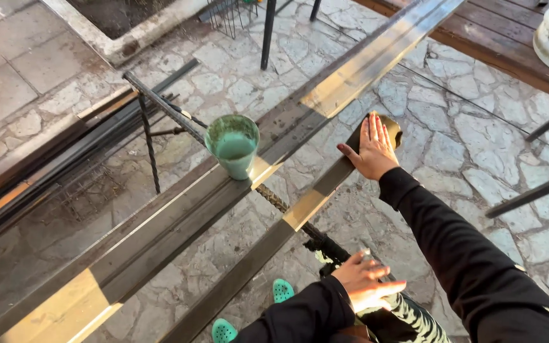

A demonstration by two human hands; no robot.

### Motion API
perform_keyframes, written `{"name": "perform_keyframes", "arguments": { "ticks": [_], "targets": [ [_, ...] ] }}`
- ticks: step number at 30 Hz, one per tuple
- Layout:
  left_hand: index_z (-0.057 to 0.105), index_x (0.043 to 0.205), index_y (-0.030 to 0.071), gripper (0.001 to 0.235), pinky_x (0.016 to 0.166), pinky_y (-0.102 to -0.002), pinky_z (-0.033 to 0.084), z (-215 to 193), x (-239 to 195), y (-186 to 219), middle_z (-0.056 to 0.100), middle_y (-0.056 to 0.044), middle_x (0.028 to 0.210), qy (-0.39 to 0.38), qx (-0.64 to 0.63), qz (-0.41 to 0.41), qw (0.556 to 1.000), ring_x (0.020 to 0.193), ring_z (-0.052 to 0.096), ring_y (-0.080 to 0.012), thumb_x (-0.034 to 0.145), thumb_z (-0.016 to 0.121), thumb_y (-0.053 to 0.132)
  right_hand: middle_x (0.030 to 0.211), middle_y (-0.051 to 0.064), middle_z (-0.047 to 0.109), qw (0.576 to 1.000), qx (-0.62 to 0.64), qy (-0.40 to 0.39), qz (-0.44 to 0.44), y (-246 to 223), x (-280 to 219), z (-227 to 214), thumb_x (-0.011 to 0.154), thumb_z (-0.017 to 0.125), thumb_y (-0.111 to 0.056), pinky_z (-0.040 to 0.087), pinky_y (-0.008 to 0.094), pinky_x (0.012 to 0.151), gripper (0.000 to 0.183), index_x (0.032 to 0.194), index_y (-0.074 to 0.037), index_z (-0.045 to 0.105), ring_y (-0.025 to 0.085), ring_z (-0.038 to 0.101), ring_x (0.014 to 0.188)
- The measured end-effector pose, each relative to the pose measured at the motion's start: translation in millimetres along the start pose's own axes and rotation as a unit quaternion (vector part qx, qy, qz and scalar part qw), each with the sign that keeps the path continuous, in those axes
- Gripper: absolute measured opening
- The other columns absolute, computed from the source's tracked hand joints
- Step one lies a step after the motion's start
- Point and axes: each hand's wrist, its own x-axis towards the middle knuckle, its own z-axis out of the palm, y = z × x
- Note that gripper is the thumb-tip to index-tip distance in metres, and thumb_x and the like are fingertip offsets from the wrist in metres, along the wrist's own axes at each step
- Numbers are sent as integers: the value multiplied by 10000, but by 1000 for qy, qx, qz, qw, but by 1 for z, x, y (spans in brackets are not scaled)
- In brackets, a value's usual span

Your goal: Sanding a long metal beam with a sanding block and wiping it with a cloth to prepare the surface.

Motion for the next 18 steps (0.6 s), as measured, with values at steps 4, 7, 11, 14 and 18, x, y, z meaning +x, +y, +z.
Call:
{"name": "perform_keyframes", "arguments": {
  "ticks": [4, 7, 11, 14, 18],
  "targets": [
    [361, 1593, 243, 811, 836, -606, 452, -49, -6, 4, 582, -137, 1454, -17, 8, -69, 997, 1291, 578, -330, 899, 615, 578, 1716, 212, -134, 1000, 15, 9, -5, 1, -1, 1, 923, 226, -807, -35, 426, 1303, 1129, 1627, 35, -39, 307, -109, 1606],
    [763, 1174, 349, 376, 1190, -614, 285, 9, -20, -18, 749, 55, 1189, 79, 39, -79, 993, 1209, 660, -273, 885, 695, 579, 1710, 216, -159, 1000, 0, 4, -7, -1, 0, 4, 928, 193, -809, -50, 414, 1303, 1122, 1626, 34, -54, 300, -131, 1605],
    [738, 1163, 407, 206, 1129, -473, 280, 19, -22, -29, 751, 146, 1226, 87, -53, -116, 988, 1288, 618, -149, 1004, 641, 495, 1713, 208, -155, 1000, 2, 3, -6, -2, -6, 10, 924, 194, -811, -61, 411, 1301, 1120, 1629, 21, -63, 296, -135, 1605],
    [751, 1230, 86, 208, 1240, -278, 327, 46, -26, -48, 754, 26, 1125, 184, -259, 29, 948, 1215, 660, -185, 1051, 647, 86, 1743, 216, 7, 999, -6, 36, 5, -1, -6, 15, 947, 262, -894, -32, 426, 1330, 1166, 1665, 9, 92, 341, -5, 1618],
    [743, 1026, 286, 44, 1291, -352, 258, 44, -5, -24, 777, 115, 1021, 248, -207, -88, 942, 1142, 715, -65, 1008, 742, 326, 1742, 219, 4, 999, -3, 34, 2, 1, -5, 16, 923, 238, -930, -41, 430, 1326, 1206, 1662, 12, 97, 344, -19, 1616]
  ]
}}
